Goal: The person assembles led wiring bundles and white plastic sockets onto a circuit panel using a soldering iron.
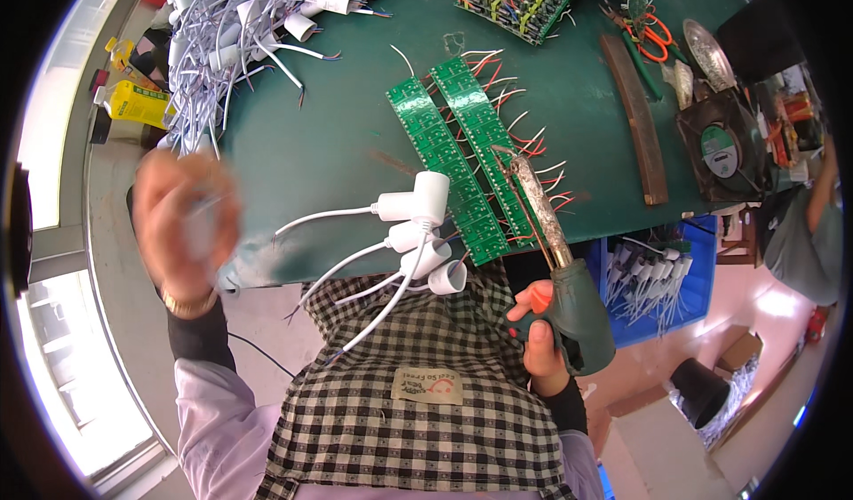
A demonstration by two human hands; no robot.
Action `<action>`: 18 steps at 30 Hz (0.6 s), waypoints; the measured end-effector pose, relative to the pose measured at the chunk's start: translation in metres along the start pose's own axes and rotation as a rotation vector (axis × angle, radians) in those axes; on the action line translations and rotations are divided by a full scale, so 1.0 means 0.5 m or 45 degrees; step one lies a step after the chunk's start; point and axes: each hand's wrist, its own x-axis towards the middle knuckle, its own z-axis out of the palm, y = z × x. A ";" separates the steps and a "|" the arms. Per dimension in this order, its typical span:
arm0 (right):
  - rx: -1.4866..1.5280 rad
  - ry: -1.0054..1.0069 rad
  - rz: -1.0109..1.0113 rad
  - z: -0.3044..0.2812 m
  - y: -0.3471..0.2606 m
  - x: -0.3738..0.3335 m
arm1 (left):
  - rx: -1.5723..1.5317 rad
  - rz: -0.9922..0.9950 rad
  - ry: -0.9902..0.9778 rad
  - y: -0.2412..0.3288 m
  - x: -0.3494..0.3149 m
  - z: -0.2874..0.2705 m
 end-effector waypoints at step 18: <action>-0.175 0.106 -0.077 0.017 -0.005 0.005 | 0.938 0.250 -0.296 -0.227 0.104 0.119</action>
